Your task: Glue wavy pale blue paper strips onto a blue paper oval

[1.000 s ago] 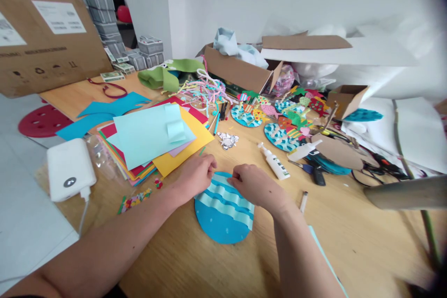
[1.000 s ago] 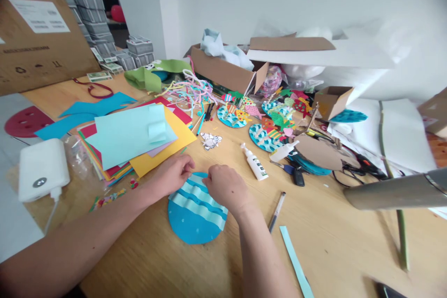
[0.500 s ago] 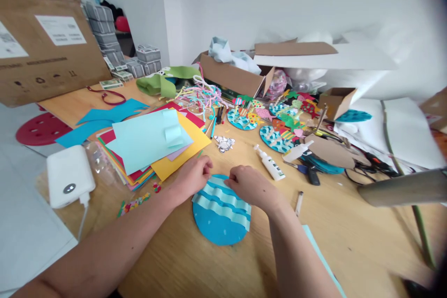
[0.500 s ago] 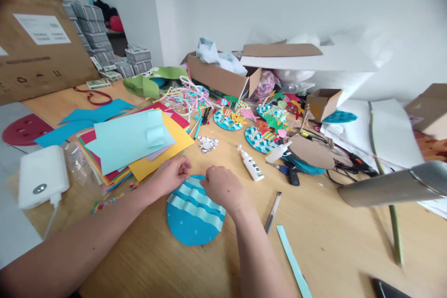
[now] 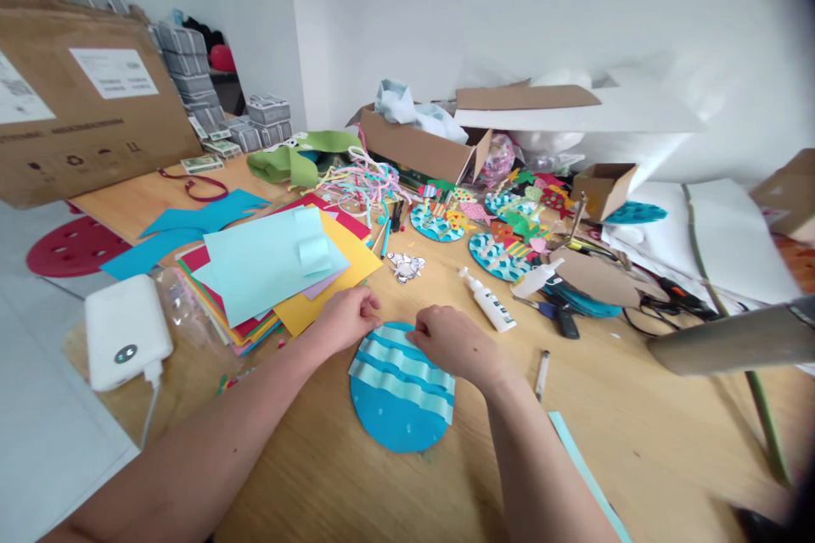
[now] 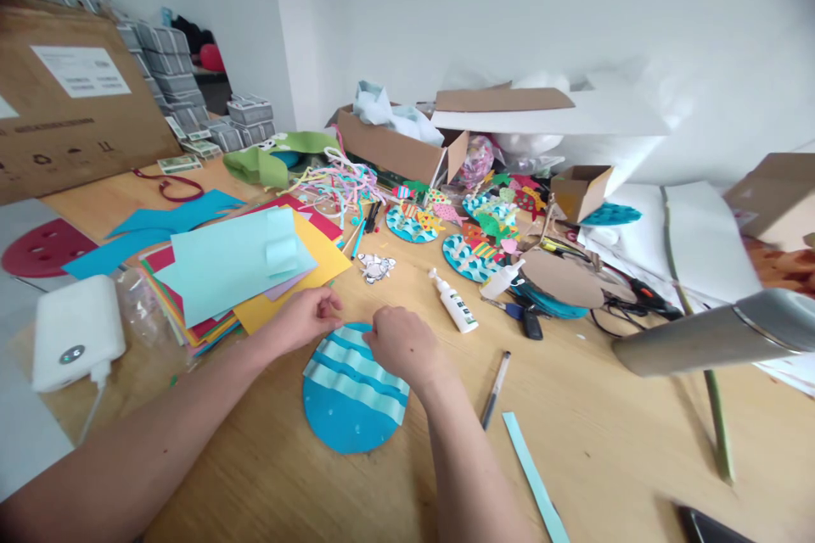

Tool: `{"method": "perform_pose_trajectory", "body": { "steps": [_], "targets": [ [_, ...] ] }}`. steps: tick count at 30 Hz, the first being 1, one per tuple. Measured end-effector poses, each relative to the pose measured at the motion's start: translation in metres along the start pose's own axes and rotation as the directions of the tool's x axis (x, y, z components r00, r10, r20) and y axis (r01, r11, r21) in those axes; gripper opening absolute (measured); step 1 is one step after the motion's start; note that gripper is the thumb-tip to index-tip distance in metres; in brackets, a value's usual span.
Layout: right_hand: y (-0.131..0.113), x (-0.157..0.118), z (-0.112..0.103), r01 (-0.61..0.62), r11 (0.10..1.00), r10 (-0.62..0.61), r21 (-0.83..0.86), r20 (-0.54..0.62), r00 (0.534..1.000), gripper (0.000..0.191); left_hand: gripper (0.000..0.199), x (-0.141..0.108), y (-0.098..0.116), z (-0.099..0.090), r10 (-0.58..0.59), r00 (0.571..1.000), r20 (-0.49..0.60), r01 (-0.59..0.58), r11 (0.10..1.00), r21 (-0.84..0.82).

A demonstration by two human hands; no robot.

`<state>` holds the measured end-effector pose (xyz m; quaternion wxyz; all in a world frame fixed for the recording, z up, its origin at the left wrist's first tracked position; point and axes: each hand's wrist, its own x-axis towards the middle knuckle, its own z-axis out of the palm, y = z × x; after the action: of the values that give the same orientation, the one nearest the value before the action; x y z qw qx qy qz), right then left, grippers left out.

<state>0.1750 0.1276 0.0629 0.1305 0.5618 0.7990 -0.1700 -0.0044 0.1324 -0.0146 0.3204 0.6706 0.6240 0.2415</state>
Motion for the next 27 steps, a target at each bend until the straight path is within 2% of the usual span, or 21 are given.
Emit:
{"method": "perform_pose_trajectory", "body": {
  "steps": [7, 13, 20, 27],
  "targets": [
    [0.0007, 0.0009, 0.0011, 0.002, 1.0, -0.002, 0.004, 0.006, 1.0, 0.021, 0.023, -0.0053, 0.0052, 0.0006, -0.054, 0.999, 0.006, 0.054, 0.994, 0.091],
    [0.0015, 0.0013, 0.0017, 0.001, 1.0, -0.001, 0.011, 0.004, 1.0, 0.022, 0.029, -0.0062, 0.0069, 0.0014, -0.046, 0.999, 0.007, 0.045, 0.991, 0.126],
    [0.0015, 0.0022, 0.0023, -0.004, 1.0, 0.004, 0.012, 0.0, 1.0, 0.022, 0.012, -0.0056, 0.0056, 0.0036, 0.003, 1.0, 0.024, -0.006, 0.994, 0.108],
    [0.0018, 0.0014, 0.003, 0.007, 1.0, -0.006, 0.03, -0.038, 0.999, 0.025, 0.006, -0.0045, 0.0086, -0.002, 0.087, 0.996, 0.007, -0.087, 0.995, 0.041]
  ]
}}
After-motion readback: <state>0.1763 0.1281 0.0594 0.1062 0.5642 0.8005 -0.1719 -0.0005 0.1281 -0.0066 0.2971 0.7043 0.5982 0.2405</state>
